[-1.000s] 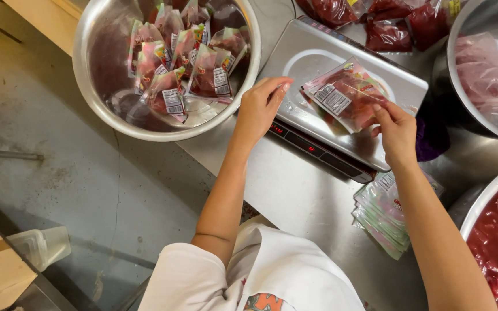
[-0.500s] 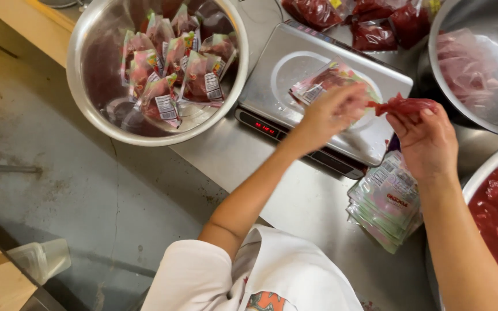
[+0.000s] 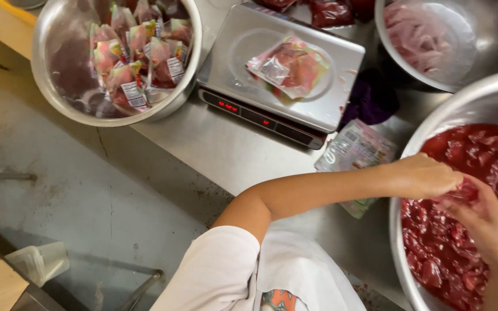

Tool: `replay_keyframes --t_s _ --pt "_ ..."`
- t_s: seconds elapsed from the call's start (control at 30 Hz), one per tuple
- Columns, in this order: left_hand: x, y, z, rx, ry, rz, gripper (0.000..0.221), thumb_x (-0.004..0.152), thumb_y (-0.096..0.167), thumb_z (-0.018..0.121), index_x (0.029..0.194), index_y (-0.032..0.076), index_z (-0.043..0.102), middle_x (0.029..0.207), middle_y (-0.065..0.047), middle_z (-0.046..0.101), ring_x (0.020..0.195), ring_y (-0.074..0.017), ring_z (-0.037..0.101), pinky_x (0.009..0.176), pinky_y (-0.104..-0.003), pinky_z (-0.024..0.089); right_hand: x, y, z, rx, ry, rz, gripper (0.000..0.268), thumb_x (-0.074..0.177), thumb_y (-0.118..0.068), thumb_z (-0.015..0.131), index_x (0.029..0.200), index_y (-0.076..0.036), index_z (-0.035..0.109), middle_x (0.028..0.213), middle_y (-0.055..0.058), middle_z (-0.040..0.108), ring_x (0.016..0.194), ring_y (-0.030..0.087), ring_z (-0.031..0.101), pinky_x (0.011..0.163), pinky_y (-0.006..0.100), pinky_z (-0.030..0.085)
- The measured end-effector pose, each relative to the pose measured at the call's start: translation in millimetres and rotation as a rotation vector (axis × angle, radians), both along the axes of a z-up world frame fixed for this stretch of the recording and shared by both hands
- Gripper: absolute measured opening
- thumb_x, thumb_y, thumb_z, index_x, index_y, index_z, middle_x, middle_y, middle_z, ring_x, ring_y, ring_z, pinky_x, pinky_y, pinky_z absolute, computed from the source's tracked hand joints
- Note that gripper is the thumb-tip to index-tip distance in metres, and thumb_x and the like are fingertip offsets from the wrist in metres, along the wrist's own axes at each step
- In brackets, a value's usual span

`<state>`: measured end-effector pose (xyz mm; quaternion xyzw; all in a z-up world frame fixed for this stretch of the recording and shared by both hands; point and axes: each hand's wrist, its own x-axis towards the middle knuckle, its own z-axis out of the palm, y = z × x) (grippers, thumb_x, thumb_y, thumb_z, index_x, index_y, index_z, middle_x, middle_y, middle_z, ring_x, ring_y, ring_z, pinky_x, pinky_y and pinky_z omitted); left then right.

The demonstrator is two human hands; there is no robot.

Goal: Scooping marinated meat into small plastic bags, weighing each portion on a digital scale, and placing the finished bags into a large metal bowl.

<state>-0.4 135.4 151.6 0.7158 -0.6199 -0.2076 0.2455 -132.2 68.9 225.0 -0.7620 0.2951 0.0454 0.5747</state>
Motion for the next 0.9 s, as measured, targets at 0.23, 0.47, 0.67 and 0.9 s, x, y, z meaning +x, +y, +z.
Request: replay_keyframes --t_s 0.23,0.47,0.67,0.9 --pt "-61.5 -55.1 2.8 0.122 -0.115 0.047 0.017 0.085 0.016 0.053 0.089 0.018 0.07 0.064 0.009 0.072 0.059 -0.012 0.067 0.057 -0.033 0.046 -43.7 -22.0 12.5 -0.289 0.22 0.039 0.048 0.095 -0.016 0.05 0.142 -0.004 0.048 0.136 0.018 0.055 0.121 0.033 0.051 0.103 0.051 0.038" --pt "-69.1 -79.6 -21.5 0.116 -0.091 0.025 0.009 0.083 0.013 0.062 0.081 0.019 0.069 0.068 0.01 0.07 0.054 -0.0051 0.063 0.048 -0.026 0.048 -49.0 -36.2 19.8 -0.234 0.29 -0.009 0.038 0.102 -0.011 0.049 0.138 -0.002 0.057 0.131 0.021 0.06 0.119 0.032 0.052 0.105 0.044 0.033" --pt "-64.5 -72.9 -29.9 0.15 -0.065 0.043 0.003 0.084 0.015 0.056 0.081 0.016 0.058 0.062 0.008 0.065 0.052 -0.0102 0.056 0.053 -0.03 0.043 -57.1 -79.5 -18.4 -0.216 0.264 0.071 0.03 0.107 -0.01 0.043 0.128 0.006 0.058 0.122 0.021 0.06 0.111 0.032 0.053 0.104 0.042 0.035" --pt "-59.3 -56.6 -38.0 0.152 -0.089 0.118 0.024 0.086 0.004 0.032 0.074 0.016 0.05 0.066 0.004 0.062 0.054 -0.0168 0.05 0.065 -0.037 0.042 -55.3 -83.4 -26.3 -0.111 0.217 0.098 0.032 0.108 -0.004 0.039 0.127 0.012 0.059 0.116 0.029 0.064 0.107 0.035 0.058 0.1 0.045 0.044"
